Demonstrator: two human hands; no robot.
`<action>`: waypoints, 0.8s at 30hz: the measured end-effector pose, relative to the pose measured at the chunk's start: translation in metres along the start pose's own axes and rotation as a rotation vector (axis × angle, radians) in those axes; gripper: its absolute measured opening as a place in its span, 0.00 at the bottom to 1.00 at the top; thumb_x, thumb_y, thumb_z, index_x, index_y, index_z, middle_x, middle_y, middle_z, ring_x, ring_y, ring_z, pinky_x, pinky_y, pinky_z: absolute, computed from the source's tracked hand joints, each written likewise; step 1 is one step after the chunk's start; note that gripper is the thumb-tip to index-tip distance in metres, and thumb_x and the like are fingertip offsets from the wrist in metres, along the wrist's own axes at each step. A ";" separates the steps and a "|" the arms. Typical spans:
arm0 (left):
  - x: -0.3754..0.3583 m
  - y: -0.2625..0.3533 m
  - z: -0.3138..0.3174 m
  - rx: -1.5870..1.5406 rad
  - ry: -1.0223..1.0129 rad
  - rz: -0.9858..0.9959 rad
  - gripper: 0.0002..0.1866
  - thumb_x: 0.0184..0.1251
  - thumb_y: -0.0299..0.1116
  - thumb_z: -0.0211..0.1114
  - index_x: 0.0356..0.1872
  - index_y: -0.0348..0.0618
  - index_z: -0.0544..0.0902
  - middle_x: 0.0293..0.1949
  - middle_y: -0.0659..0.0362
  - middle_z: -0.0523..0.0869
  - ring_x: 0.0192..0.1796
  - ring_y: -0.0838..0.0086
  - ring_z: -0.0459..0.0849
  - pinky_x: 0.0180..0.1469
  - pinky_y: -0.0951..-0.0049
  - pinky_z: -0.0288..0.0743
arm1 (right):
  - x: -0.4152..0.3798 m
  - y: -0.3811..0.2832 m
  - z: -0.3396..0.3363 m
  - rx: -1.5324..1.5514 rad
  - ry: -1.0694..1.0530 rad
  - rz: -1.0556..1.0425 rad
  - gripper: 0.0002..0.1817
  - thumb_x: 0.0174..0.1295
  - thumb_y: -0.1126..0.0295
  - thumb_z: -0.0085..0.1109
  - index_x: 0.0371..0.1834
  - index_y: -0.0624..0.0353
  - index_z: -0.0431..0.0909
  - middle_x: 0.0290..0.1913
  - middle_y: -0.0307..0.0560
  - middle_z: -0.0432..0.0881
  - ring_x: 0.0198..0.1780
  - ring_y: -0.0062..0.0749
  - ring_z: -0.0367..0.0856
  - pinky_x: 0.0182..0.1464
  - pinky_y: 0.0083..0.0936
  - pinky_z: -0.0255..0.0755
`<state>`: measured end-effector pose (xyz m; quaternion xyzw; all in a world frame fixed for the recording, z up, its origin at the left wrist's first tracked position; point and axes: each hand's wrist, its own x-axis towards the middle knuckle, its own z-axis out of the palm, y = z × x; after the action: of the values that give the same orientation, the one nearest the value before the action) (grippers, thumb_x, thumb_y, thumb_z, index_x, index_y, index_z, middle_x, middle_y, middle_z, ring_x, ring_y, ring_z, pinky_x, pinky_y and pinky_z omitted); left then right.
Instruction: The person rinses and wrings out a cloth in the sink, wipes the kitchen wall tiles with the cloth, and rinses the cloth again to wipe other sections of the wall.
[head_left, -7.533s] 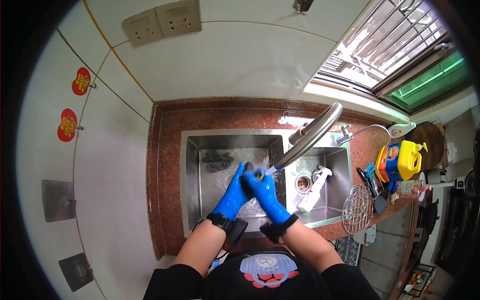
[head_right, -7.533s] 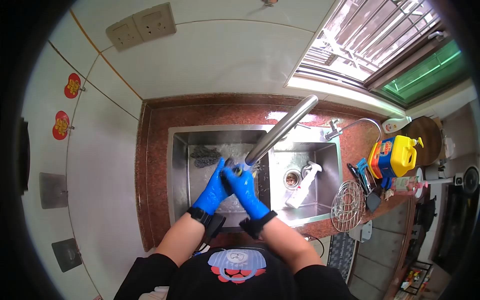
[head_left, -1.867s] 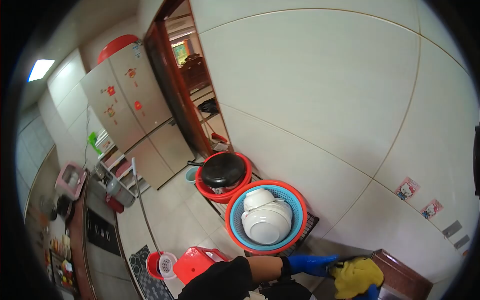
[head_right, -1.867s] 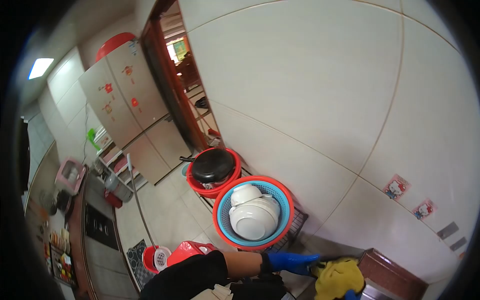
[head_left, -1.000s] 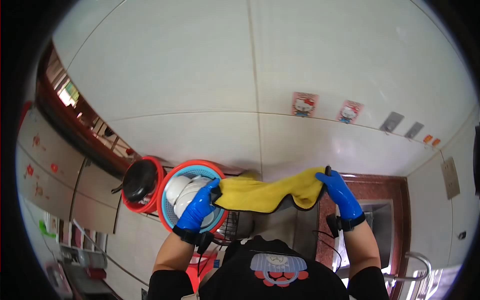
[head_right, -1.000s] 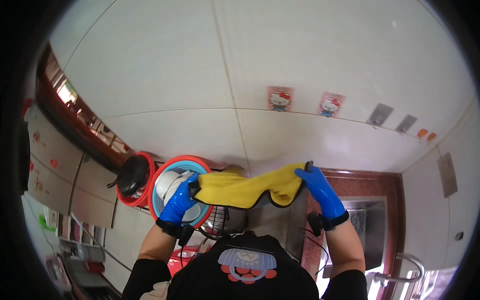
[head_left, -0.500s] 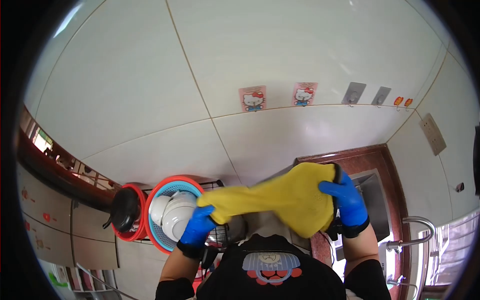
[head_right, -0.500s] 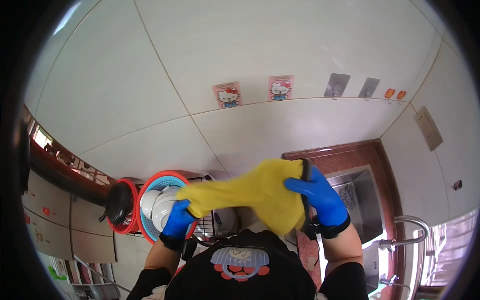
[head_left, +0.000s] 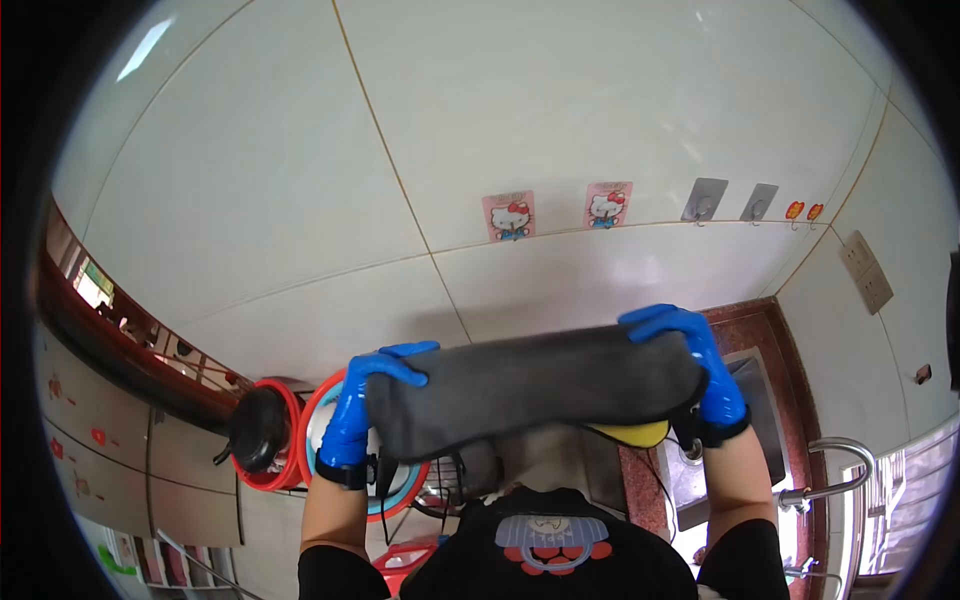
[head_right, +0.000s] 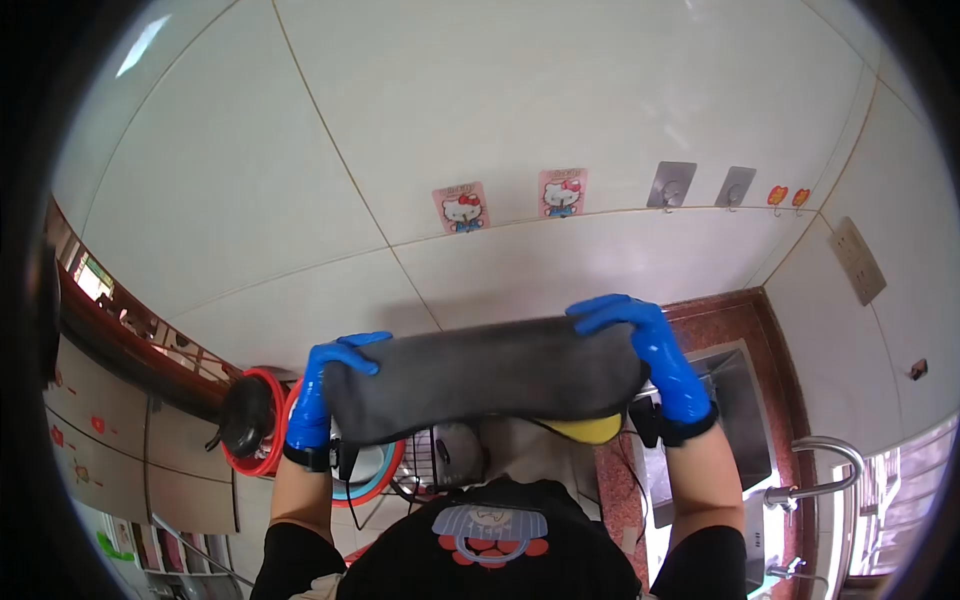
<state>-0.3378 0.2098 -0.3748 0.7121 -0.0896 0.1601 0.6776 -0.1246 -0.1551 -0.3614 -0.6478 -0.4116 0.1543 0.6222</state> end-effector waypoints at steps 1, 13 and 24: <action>0.007 -0.006 -0.006 0.191 0.017 -0.017 0.12 0.64 0.32 0.57 0.37 0.33 0.84 0.50 0.42 0.80 0.53 0.59 0.79 0.57 0.64 0.71 | 0.007 0.020 0.003 0.099 0.109 0.115 0.15 0.58 0.67 0.56 0.45 0.65 0.78 0.42 0.49 0.83 0.45 0.30 0.80 0.49 0.26 0.73; 0.063 -0.094 0.014 0.503 -0.490 -0.069 0.09 0.60 0.31 0.57 0.41 0.42 0.76 0.41 0.51 0.78 0.46 0.63 0.78 0.49 0.66 0.71 | 0.036 0.049 0.108 -0.172 -0.239 -0.356 0.25 0.67 0.71 0.47 0.67 0.64 0.57 0.59 0.53 0.71 0.60 0.37 0.70 0.63 0.29 0.62; 0.028 0.060 0.059 0.047 -0.048 -0.010 0.34 0.65 0.29 0.58 0.70 0.41 0.53 0.68 0.50 0.61 0.69 0.65 0.61 0.68 0.68 0.53 | 0.141 -0.104 0.014 -1.038 0.658 -0.934 0.29 0.49 0.64 0.59 0.59 0.48 0.72 0.63 0.58 0.66 0.67 0.60 0.57 0.66 0.65 0.34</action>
<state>-0.3258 0.1499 -0.3104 0.7319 -0.0985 0.1418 0.6592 -0.0837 -0.0545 -0.2226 -0.6284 -0.4555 -0.5376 0.3296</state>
